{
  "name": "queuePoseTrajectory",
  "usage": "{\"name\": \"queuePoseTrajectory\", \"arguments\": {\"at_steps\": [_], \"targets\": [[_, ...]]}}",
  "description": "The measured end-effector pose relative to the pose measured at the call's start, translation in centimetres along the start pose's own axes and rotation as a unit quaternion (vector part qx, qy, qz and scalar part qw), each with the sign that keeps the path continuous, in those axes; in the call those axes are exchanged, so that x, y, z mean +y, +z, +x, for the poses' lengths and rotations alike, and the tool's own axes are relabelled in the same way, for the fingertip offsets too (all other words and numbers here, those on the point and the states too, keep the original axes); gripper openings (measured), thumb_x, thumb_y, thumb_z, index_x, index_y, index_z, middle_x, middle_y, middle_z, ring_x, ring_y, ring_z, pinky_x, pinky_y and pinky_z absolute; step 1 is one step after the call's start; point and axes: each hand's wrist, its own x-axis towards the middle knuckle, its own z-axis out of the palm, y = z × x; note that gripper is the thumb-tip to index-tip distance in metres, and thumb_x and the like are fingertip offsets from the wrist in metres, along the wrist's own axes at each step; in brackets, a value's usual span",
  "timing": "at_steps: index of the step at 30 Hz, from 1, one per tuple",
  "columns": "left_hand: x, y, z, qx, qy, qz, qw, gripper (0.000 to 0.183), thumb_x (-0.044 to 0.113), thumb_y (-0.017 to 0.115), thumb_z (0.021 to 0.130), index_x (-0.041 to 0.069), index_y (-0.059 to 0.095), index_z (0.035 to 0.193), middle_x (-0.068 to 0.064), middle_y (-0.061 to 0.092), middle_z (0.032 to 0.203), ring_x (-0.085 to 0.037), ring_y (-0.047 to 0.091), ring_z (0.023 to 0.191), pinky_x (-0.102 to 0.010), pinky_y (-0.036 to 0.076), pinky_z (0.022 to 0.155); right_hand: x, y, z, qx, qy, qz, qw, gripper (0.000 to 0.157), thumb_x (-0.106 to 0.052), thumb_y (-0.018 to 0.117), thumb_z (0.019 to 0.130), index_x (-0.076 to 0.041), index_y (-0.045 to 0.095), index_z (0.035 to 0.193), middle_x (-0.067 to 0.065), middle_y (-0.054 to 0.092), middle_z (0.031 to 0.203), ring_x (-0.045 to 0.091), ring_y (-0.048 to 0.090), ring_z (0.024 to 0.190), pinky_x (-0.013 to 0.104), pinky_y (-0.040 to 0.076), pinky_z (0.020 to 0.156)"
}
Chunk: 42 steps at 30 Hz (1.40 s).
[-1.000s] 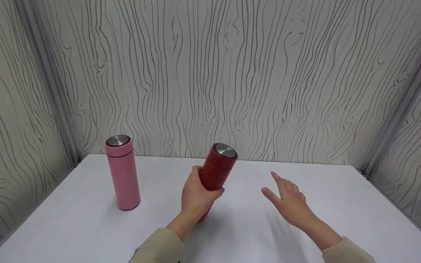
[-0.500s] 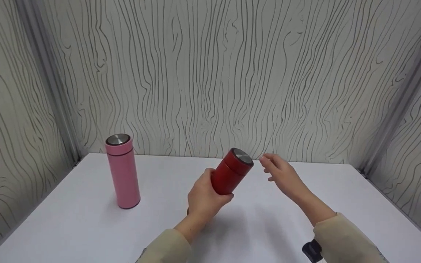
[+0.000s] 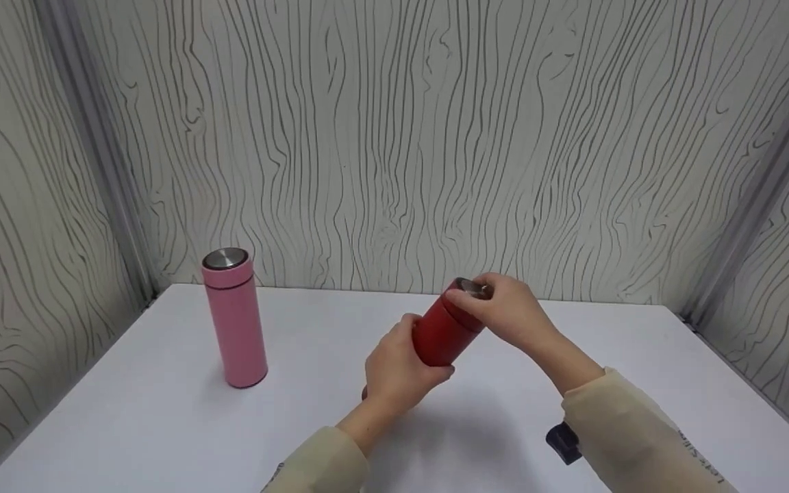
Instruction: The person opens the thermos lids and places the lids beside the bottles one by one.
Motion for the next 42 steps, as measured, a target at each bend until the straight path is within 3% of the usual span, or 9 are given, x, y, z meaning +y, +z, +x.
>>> {"name": "queuePoseTrajectory", "arguments": {"at_steps": [10,15,20,25,28,31,34,38,42], "targets": [[0.0,-0.3,0.4,-0.051,-0.017,-0.024,0.9983,0.061,0.027,0.082,0.066,0.018,0.050,0.117,0.002,0.064,0.107,-0.017,0.059,0.100,-0.038,0.054,0.080,0.3,-1.0,-0.2,-0.066,-0.060,0.008,0.996,0.053,-0.029,0.057,0.089,0.000,0.046,0.132,0.018,0.056,0.124,0.035,0.055,0.112,0.045,0.052,0.088],[0.2,-0.3,0.5,-0.052,-0.016,-0.031,0.9980,0.061,0.028,0.082,0.067,0.019,0.050,0.118,0.002,0.063,0.109,-0.018,0.058,0.102,-0.039,0.054,0.082,-0.3,-1.7,-0.1,-0.080,-0.013,-0.026,0.996,0.069,-0.047,0.055,0.088,-0.001,0.039,0.137,0.021,0.054,0.127,0.036,0.054,0.113,0.047,0.052,0.087],[0.2,-0.3,0.4,-0.041,-0.002,-0.018,0.9990,0.060,0.027,0.082,0.067,0.019,0.051,0.118,0.002,0.063,0.107,-0.017,0.058,0.101,-0.037,0.053,0.082,-1.0,-1.8,-0.1,-0.066,0.029,-0.058,0.996,0.059,-0.054,0.055,0.085,-0.002,0.054,0.113,0.014,0.063,0.105,0.025,0.059,0.089,0.033,0.054,0.066],[0.0,-0.4,0.5,-0.048,0.013,-0.003,0.9987,0.058,0.027,0.082,0.067,0.019,0.052,0.116,0.003,0.064,0.105,-0.015,0.060,0.098,-0.037,0.053,0.083,-1.2,-2.3,-0.3,-0.101,-0.025,-0.060,0.993,0.044,-0.033,0.054,0.087,0.000,0.055,0.115,0.014,0.062,0.106,0.025,0.059,0.094,0.038,0.055,0.075],[0.0,-0.5,0.6,-0.050,0.007,0.002,0.9987,0.059,0.028,0.082,0.066,0.019,0.052,0.117,0.003,0.064,0.106,-0.016,0.060,0.099,-0.038,0.053,0.083,-1.2,-2.7,-0.4,-0.128,-0.057,-0.049,0.989,0.051,-0.026,0.053,0.087,0.002,0.047,0.128,0.018,0.057,0.119,0.033,0.056,0.108,0.045,0.052,0.087],[0.1,-0.5,0.7,-0.047,-0.001,0.007,0.9989,0.061,0.029,0.083,0.066,0.020,0.052,0.118,0.003,0.064,0.107,-0.016,0.059,0.100,-0.038,0.054,0.082,-1.4,-3.0,-0.4,-0.121,-0.039,-0.067,0.990,0.065,-0.037,0.055,0.088,0.003,0.039,0.136,0.022,0.054,0.126,0.037,0.054,0.113,0.048,0.051,0.089],[0.2,-0.6,0.7,-0.048,-0.008,0.009,0.9988,0.062,0.030,0.083,0.066,0.021,0.052,0.118,0.004,0.063,0.108,-0.017,0.059,0.101,-0.038,0.054,0.082,-1.6,-2.9,-0.4,-0.094,0.004,-0.095,0.991,0.071,-0.050,0.056,0.085,0.002,0.045,0.131,0.020,0.060,0.117,0.032,0.060,0.100,0.042,0.054,0.078],[0.2,-0.7,0.6,-0.056,-0.014,0.006,0.9983,0.063,0.030,0.083,0.065,0.021,0.052,0.118,0.004,0.063,0.108,-0.017,0.058,0.101,-0.038,0.054,0.082,-1.6,-2.8,-0.2,-0.092,0.016,-0.091,0.991,0.058,-0.047,0.058,0.085,0.002,0.053,0.117,0.016,0.064,0.105,0.025,0.061,0.086,0.033,0.055,0.067],[0.2,-0.8,0.4,-0.061,-0.014,0.002,0.9980,0.063,0.030,0.084,0.064,0.021,0.052,0.118,0.004,0.064,0.107,-0.017,0.058,0.101,-0.039,0.053,0.083,-1.3,-3.2,-0.3,-0.131,-0.033,-0.063,0.989,0.048,-0.033,0.059,0.086,0.001,0.052,0.120,0.017,0.060,0.111,0.029,0.060,0.098,0.041,0.054,0.079]]}}
